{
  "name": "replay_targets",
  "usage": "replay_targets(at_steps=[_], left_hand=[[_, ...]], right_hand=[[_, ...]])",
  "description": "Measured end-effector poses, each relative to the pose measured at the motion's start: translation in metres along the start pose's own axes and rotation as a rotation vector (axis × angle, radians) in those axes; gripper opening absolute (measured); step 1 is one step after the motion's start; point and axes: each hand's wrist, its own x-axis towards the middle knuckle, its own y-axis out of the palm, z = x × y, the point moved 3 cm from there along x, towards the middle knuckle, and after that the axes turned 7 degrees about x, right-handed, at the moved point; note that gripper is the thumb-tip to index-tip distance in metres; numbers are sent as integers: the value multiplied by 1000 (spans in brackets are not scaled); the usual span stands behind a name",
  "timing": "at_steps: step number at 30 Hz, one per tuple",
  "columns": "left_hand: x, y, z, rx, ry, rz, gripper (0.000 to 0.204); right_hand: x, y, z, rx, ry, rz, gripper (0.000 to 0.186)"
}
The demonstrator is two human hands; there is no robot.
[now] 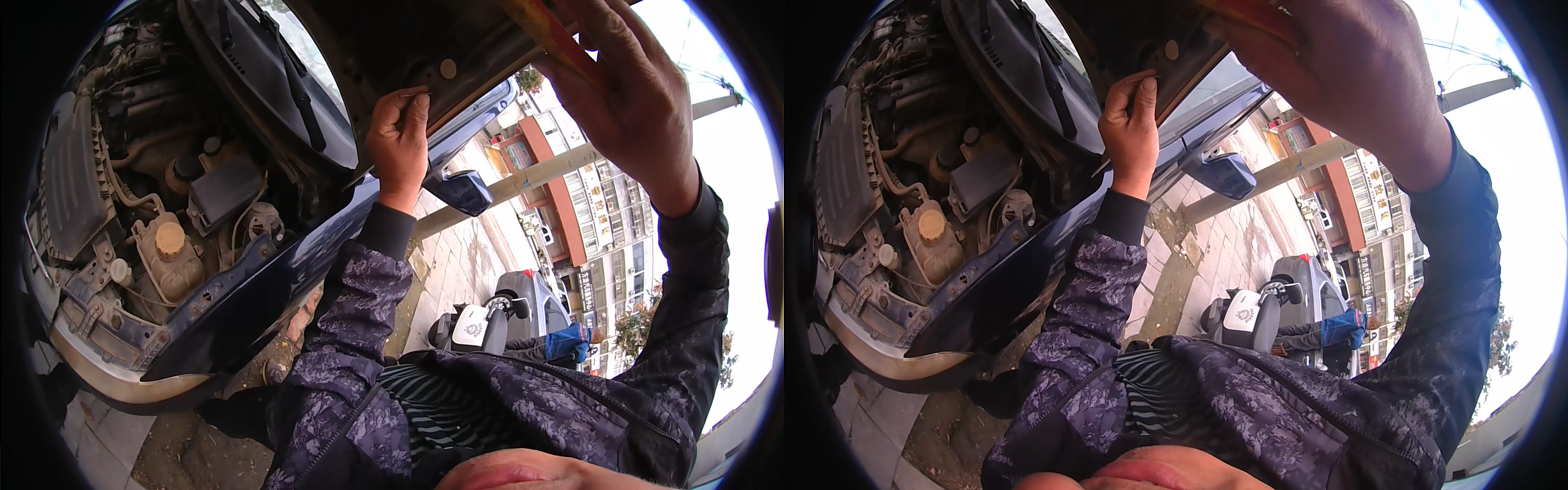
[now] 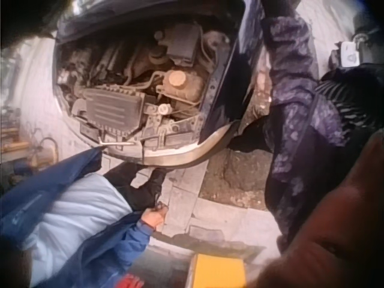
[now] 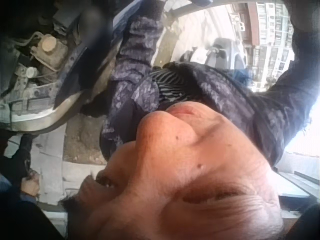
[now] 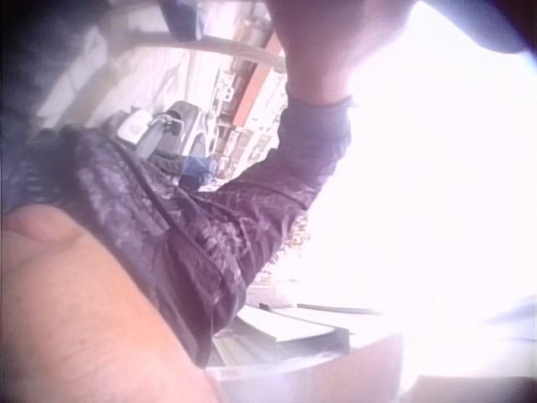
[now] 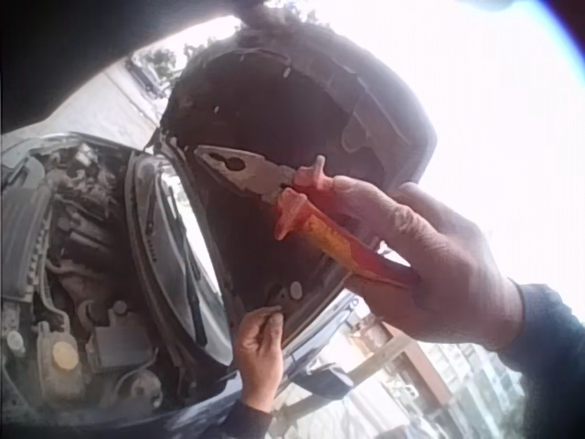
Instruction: The person uses pliers to remove and reinsert small metal clips securing the hood latch area of a car. Another person assists by holding the hood and handing over clips. The task involves repeated removal and insertion of clips under the hood.
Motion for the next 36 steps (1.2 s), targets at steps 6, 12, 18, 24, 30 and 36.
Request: replay_targets(at_steps=[6,12,18,24,30,36], left_hand=[[2,-4,6,-70,-108,30,25],[-2,-3,6,-180,-195,20,31],[0,-32,1,-172,-213,15,27],[3,-92,-13,72,-250,147,20],[12,-160,-61,280,-350,146,17],[45,-140,-76,324,-265,268,20]], right_hand=[[-66,27,9,0,123,124,87],[-147,58,38,314,360,154,92],[-221,128,122,822,548,190,88],[-220,192,204,1352,634,-69,89],[-182,216,245,2132,698,-24,95],[-151,224,255,2254,528,-27,100]])
